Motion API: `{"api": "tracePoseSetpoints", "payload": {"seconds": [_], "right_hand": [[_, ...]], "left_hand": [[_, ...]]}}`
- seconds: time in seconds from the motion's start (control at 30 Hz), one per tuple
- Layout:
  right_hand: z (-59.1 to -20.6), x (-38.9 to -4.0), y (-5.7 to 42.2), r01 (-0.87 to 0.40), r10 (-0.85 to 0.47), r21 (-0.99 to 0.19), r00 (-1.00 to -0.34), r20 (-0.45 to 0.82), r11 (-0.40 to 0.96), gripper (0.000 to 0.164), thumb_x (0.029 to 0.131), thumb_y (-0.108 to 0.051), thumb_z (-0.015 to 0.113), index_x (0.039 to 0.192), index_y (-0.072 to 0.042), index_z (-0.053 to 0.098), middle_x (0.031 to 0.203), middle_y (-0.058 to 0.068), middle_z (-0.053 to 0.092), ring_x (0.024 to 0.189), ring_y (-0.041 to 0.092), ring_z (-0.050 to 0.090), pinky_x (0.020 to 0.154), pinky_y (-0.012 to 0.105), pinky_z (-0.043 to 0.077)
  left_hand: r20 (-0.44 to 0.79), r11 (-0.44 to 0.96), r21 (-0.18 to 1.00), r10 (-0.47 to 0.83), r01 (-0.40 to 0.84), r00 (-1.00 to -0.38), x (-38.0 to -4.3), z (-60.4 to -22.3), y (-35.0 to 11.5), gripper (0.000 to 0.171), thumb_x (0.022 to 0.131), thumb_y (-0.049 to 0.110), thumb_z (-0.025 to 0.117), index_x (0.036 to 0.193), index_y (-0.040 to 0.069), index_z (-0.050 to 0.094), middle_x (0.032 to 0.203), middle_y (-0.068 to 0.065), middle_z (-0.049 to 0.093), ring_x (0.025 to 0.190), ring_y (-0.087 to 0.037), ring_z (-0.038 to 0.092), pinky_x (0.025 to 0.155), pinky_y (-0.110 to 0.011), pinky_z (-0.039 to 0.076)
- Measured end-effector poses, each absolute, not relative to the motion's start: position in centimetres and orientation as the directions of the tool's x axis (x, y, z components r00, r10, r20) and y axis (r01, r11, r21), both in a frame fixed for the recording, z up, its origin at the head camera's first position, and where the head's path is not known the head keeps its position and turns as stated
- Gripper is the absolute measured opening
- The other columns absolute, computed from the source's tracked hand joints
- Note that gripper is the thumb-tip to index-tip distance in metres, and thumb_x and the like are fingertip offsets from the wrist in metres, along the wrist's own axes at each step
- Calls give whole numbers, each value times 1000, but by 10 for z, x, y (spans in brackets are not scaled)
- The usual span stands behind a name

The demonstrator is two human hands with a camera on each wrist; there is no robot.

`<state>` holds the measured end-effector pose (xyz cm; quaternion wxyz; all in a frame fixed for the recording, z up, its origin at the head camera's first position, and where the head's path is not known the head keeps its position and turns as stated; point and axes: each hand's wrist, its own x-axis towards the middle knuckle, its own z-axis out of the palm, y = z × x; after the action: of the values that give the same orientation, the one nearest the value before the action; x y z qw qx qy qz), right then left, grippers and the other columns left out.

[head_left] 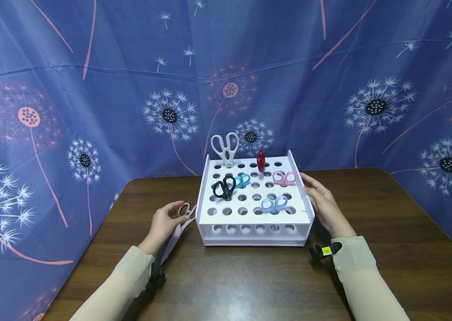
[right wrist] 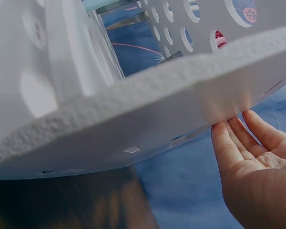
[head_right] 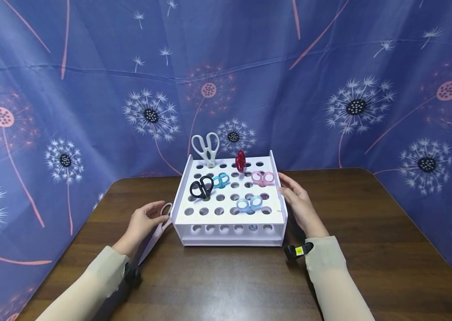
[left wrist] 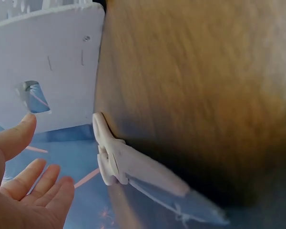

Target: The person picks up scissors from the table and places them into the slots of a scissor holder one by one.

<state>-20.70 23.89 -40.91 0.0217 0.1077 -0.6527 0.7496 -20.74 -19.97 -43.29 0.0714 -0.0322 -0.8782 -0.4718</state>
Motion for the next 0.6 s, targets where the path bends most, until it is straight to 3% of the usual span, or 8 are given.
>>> {"api": "tracePoseSetpoints", "payload": {"seconds": [0.6], "right_hand": [[-409,-207,240,-146,-88,-983,-984,157,-114,55,100,-19,50,150,-5,32,128,-10,51,103,0,59,82,15,52]], "left_hand": [[-5,622,783,58,32,-998,-234,-444,-214,66,79,7,78,138,-2,49,138,-23,53,126,-38,52,102,-48,45]]}}
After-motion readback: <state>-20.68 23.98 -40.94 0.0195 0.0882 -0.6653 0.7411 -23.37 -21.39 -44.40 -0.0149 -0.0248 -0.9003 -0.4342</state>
